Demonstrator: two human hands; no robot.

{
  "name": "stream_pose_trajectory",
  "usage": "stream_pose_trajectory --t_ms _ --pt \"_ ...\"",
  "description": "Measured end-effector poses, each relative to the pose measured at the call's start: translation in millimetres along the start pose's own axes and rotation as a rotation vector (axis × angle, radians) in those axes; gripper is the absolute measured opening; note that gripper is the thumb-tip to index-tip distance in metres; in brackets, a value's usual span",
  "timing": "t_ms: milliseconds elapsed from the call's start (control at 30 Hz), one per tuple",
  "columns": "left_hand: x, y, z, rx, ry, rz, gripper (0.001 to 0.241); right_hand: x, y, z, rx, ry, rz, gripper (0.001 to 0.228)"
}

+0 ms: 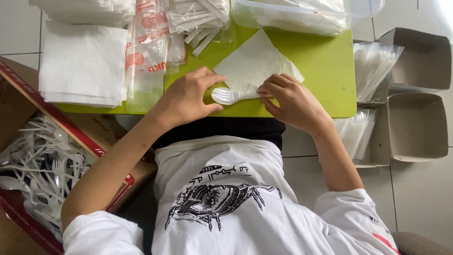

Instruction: Wrapping plastic spoons individually in paper napkins by folding and rolling them.

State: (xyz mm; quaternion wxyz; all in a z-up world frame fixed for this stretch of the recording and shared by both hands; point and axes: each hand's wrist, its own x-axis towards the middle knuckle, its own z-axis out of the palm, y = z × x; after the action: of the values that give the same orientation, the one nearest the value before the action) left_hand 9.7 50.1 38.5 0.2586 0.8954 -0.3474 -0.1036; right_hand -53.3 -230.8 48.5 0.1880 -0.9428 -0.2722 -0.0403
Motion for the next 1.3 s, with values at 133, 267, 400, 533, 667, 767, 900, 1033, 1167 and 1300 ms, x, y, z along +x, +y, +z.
stream_pose_trajectory --t_ms 133,267,400,533,667,767,900,1033,1167,1300 --pt "0 3 2 -0.113 -0.025 -0.056 0.041 -2 -1 1 0.006 0.034 -0.003 0.009" --pt "2 3 4 -0.072 -0.013 -0.042 0.04 -5 -1 2 -0.024 0.049 -0.029 0.009" --pt "3 11 12 0.083 0.087 0.173 0.051 -10 0 7 -0.156 0.072 -0.032 0.013" --pt "8 2 32 0.076 0.188 0.257 0.037 -14 2 9 -0.158 0.109 -0.015 0.017" --pt "8 -5 37 0.005 0.242 0.253 0.021 -18 8 9 -0.091 0.121 -0.04 0.021" --pt "9 1 27 -0.144 0.265 0.24 0.015 -18 12 11 -0.029 0.152 -0.043 0.023" --pt "12 -1 27 -0.314 0.274 0.145 0.005 -20 13 17 0.035 0.201 -0.04 0.027" --pt "16 -10 38 -0.291 0.359 0.145 0.006 -17 15 21 0.066 0.308 -0.048 0.026" --pt "19 -27 52 -0.203 0.549 0.291 0.035 -22 26 32 0.045 0.361 -0.058 0.018" --pt "-1 -36 49 0.138 0.471 0.401 0.042 -22 25 34 -0.026 0.405 -0.066 0.015"
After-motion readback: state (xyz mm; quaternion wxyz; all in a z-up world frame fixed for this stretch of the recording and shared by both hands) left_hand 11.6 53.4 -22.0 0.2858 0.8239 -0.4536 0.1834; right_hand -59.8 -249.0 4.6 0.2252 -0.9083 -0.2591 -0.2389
